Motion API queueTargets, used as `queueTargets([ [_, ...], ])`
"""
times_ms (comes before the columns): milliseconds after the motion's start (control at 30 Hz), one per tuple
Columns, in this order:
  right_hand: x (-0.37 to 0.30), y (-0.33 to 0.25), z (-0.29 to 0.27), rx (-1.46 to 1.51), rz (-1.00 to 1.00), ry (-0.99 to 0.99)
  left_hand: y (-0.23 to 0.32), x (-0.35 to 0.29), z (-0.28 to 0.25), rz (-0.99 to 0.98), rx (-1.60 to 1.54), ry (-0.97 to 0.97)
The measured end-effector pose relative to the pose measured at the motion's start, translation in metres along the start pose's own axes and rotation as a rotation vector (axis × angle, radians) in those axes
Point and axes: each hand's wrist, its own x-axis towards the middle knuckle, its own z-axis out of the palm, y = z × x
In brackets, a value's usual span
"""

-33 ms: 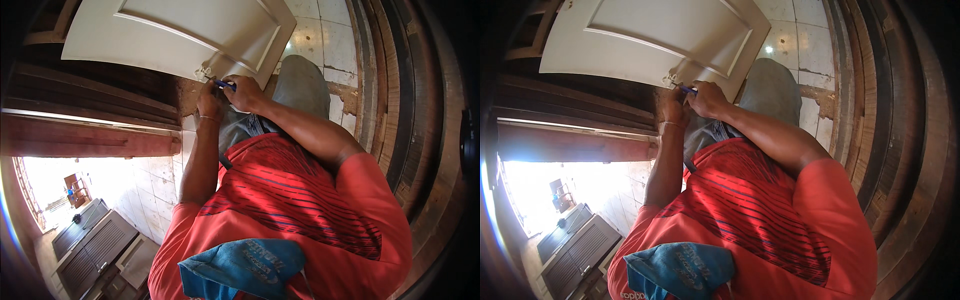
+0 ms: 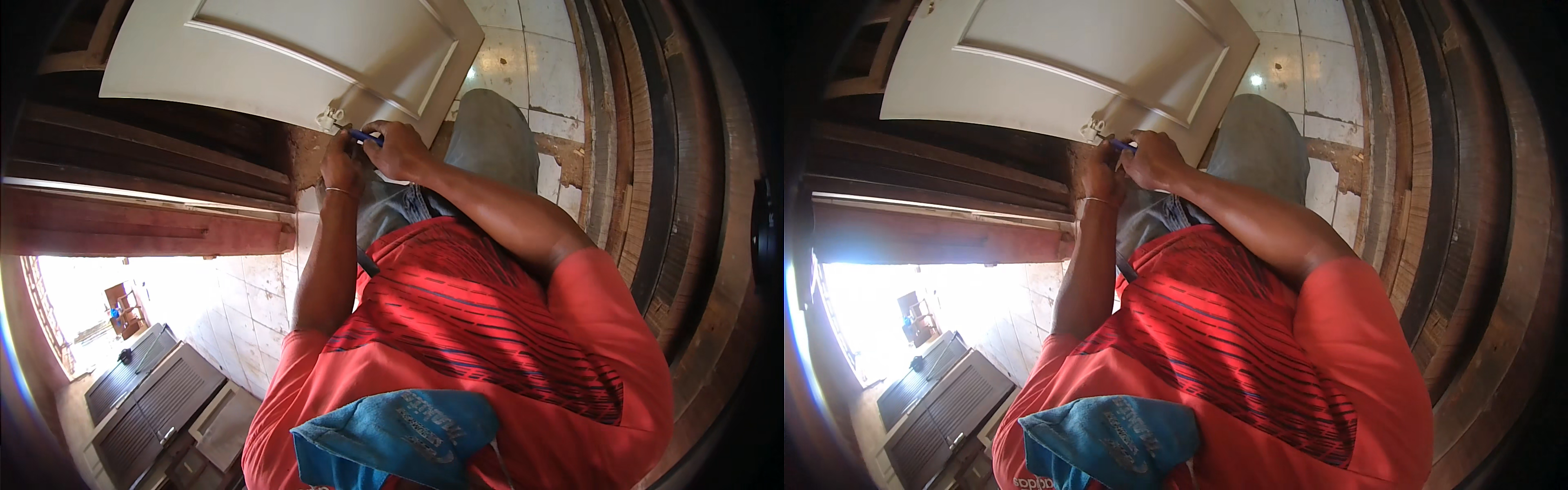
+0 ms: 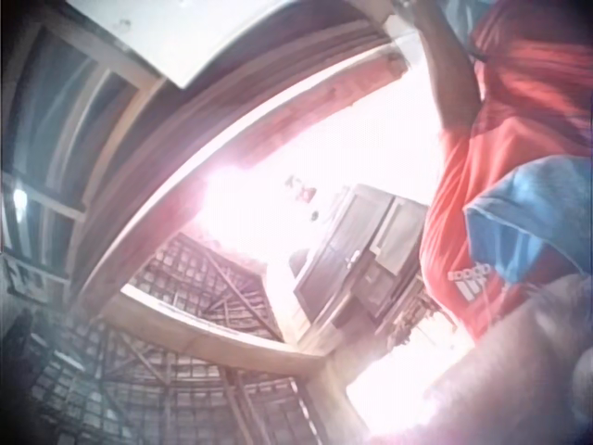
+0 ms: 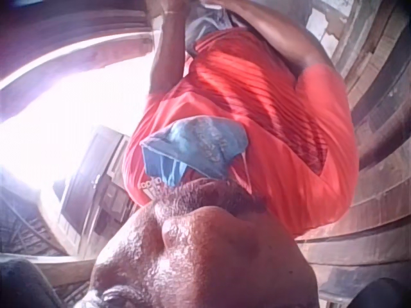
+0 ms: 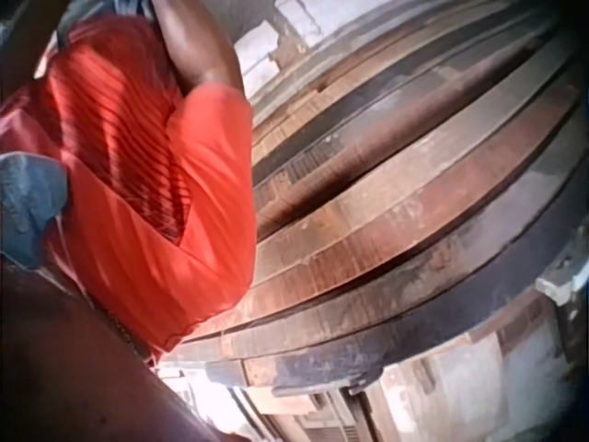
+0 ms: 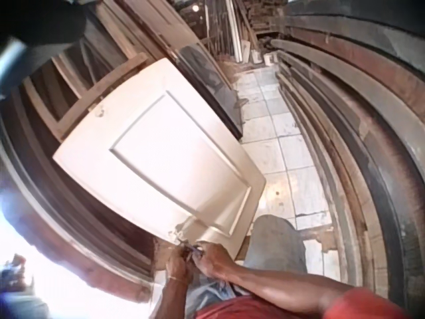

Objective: The person prepares a small wooden block by hammering nails into it and then assembles a large wooden door frame by aligning its segments on the workshop floor.

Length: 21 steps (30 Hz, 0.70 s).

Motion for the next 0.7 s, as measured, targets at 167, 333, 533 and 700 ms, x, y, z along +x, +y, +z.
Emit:
queueTargets([
  [167,0.006,-0.002,0.004,-0.281,-0.143,-0.018,0.01,-0.001,0.012,-0.168,-0.413,0.006],
  [333,0.036,0.004,0.016,0.635,0.48,-0.167,0.021,-0.011,0.005,-0.108,-0.095,0.193],
  [533,0.035,-0.019,0.005,0.906,0.723,-0.285,0.085,0.017,-0.018,0.316,-0.332,0.231],
  [700,0.044,0.009,0.014,0.546,0.376,-0.281,0.093,0.024,-0.008,0.213,-0.3,0.259],
])
